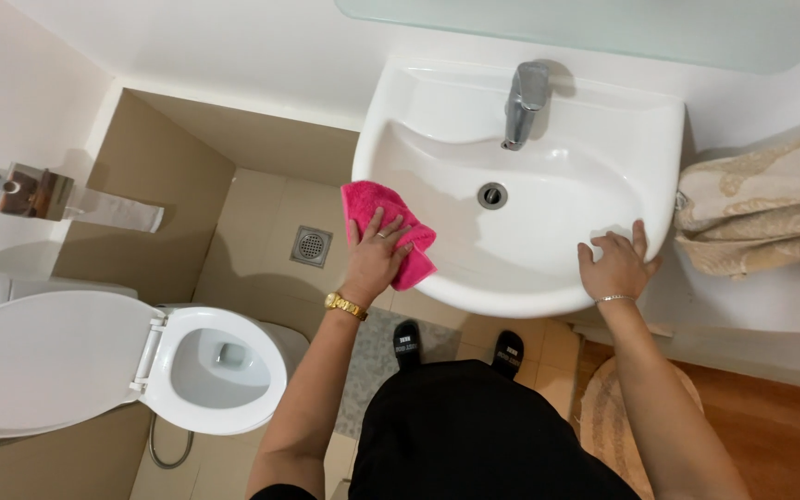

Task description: The person wipes the sink basin, faucet, and glass shelf with a pink cloth. They then move to the toilet, wiping the seat, lid, and tank, and finally clean the adjacent wall tiles.

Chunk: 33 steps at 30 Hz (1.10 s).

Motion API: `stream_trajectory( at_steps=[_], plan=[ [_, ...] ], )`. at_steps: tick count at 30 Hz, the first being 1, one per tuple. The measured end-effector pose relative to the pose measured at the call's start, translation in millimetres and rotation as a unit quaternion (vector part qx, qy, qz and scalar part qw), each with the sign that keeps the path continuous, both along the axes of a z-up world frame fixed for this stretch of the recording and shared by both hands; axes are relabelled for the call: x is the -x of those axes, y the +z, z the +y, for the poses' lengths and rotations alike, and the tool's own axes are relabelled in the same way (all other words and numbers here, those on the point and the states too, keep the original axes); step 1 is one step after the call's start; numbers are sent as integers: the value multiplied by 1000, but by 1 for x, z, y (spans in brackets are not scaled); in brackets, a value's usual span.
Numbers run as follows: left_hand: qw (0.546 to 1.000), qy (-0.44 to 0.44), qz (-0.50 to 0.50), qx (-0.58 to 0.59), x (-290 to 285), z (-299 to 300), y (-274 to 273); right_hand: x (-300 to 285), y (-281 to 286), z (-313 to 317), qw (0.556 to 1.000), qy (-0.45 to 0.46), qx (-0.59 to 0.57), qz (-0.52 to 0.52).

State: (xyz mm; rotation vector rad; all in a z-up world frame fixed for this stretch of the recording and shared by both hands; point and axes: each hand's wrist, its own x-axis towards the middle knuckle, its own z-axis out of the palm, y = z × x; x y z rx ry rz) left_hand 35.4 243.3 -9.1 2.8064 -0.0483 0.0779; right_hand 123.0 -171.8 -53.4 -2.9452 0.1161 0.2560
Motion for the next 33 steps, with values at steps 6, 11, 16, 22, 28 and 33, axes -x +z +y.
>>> stream_trajectory(
  at_steps=[6,11,16,22,28,33],
  plan=[
    [995,-86,-38,-40,-2,-119,-70,2,0,1,1000,-2,-2,-12],
    [979,-175,-38,96,15,-188,-54,-2,-3,-3,1000,7,16,9],
    [971,-215,-92,45,13,-83,-11,-1,3,-1,1000,6,-16,3],
    [997,-68,-32,-8,-25,12,-40,-1,2,-2,1000,-5,-17,4],
    [987,-90,127,-46,-25,-124,-92,0,-7,-4,1000,4,-1,-6],
    [976,-165,118,79,-9,-200,-66,-3,-16,-8,1000,-5,11,2]
  ],
)
